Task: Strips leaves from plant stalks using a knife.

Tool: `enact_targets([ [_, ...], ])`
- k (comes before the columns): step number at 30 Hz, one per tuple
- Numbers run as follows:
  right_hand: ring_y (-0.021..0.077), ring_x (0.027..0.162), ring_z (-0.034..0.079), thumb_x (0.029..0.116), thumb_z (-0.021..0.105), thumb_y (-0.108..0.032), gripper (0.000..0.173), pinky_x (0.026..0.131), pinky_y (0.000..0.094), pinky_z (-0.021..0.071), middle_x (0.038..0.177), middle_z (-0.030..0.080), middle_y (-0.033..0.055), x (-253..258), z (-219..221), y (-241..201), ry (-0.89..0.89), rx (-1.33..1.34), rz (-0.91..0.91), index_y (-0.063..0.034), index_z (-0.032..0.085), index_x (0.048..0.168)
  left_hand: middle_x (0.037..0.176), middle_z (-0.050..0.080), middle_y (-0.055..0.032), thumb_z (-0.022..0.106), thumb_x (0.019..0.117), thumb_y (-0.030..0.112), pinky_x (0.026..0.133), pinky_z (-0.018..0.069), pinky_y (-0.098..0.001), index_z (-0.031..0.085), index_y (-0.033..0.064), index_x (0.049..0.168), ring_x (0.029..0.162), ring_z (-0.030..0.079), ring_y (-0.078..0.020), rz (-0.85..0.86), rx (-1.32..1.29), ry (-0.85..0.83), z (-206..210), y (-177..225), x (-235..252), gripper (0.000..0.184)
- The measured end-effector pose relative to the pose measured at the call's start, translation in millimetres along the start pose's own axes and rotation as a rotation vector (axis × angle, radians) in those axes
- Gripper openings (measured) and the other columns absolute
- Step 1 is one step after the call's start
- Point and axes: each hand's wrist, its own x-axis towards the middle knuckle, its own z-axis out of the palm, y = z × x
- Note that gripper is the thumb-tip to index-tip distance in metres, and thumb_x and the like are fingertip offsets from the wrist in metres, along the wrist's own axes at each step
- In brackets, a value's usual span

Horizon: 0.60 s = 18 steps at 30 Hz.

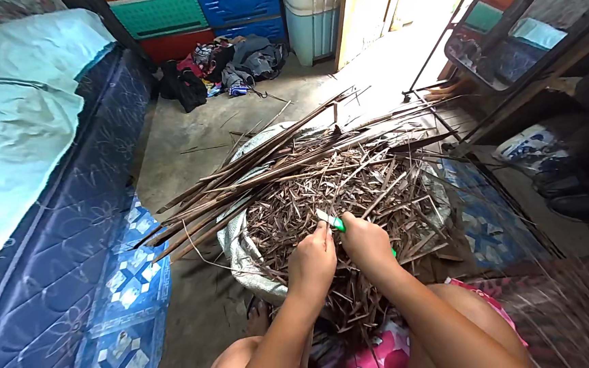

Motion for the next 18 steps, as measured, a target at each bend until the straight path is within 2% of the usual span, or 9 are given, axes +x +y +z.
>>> enact_targets([
  [4,0.0384,0.108,0.071,0.1062,0.048,-0.016,0.026,0.084,0.0563,0.0552,0.112,0.072,0.0202,19,0,11,0.178,0.068,0.082,-0.0034,0.063,0.123,0.109,0.075,-0.0173,0.043,0.1099,0.024,0.086,0.0553,-0.0546,0.058,0.0103,0.147,0.097,0.073,-0.0355,0.024,-0.011,0.008,2,3,-1,0.042],
  [7,0.0366,0.114,0.068,0.1095,0.045,-0.024,0.031,0.09,0.0567,0.0534,0.121,0.07,0.0185,31,-15,29,0.144,0.127,0.144,-0.0065,0.061,0.129,0.104,0.076,-0.018,0.045,0.1093,0.022,0.083,0.0561,-0.055,0.059,0.0096,0.146,0.092,0.074,-0.0359,0.059,-0.032,0.058,6,1,-3,0.041],
  [9,0.0378,0.11,0.069,0.107,0.049,-0.022,0.028,0.089,0.0584,0.0527,0.115,0.071,0.0194,16,-17,24,0.12,0.173,0.053,-0.0061,0.063,0.125,0.107,0.076,-0.0183,0.045,0.1089,0.021,0.085,0.0561,-0.0552,0.061,0.0067,0.143,0.094,0.074,-0.0356,0.057,-0.057,0.073,2,-4,-1,0.04],
  [10,0.039,0.108,0.069,0.1063,0.051,-0.022,0.027,0.087,0.0595,0.0527,0.111,0.071,0.0202,5,-15,19,0.089,0.181,-0.005,-0.005,0.064,0.123,0.103,0.076,-0.0185,0.046,0.1083,0.02,0.084,0.0562,-0.0548,0.065,0.0034,0.137,0.092,0.074,-0.0351,0.049,-0.079,0.078,0,-5,0,0.039],
  [12,0.0382,0.106,0.07,0.1066,0.051,-0.023,0.026,0.086,0.0581,0.0533,0.108,0.071,0.0195,-9,-6,10,-0.001,0.15,-0.075,-0.0043,0.064,0.119,0.081,0.067,-0.015,0.047,0.107,0.019,0.071,0.053,-0.0514,0.071,-0.0008,0.107,0.075,0.066,-0.0307,0.035,-0.124,0.083,-2,-7,2,0.032],
  [13,0.0369,0.106,0.07,0.1066,0.051,-0.023,0.025,0.086,0.0562,0.0537,0.107,0.071,0.0186,-11,-2,7,-0.016,0.123,-0.086,-0.0047,0.063,0.118,0.079,0.065,-0.0135,0.046,0.1075,0.02,0.07,0.0524,-0.0499,0.07,-0.0009,0.103,0.073,0.065,-0.0286,0.036,-0.153,0.071,-3,-8,2,0.032],
  [14,0.0371,0.105,0.071,0.106,0.051,-0.021,0.024,0.084,0.0557,0.0543,0.107,0.072,0.019,-9,2,7,0.01,0.099,-0.093,-0.0043,0.063,0.118,0.082,0.067,-0.0135,0.046,0.1084,0.021,0.073,0.0526,-0.049,0.07,-0.0014,0.107,0.076,0.065,-0.0272,0.04,-0.197,0.062,-3,-9,2,0.033],
  [16,0.0381,0.104,0.071,0.1048,0.051,-0.018,0.024,0.082,0.0563,0.0544,0.107,0.072,0.0198,0,2,9,0.092,0.082,-0.07,-0.0036,0.063,0.119,0.112,0.074,-0.0162,0.046,0.1103,0.024,0.091,0.0548,-0.0458,0.065,-0.001,0.134,0.096,0.072,-0.0246,0.035,-0.295,-0.005,-6,-9,2,0.039],
  [18,0.0391,0.104,0.071,0.1051,0.05,-0.017,0.024,0.083,0.0577,0.0543,0.108,0.072,0.0204,14,-3,16,0.171,0.115,-0.007,-0.0033,0.064,0.119,0.109,0.073,-0.009,0.044,0.1105,0.025,0.074,0.0522,-0.0336,0.062,0.0055,0.14,0.075,0.063,-0.0129,0.043,-0.372,-0.036,-3,-10,3,0.039],
])
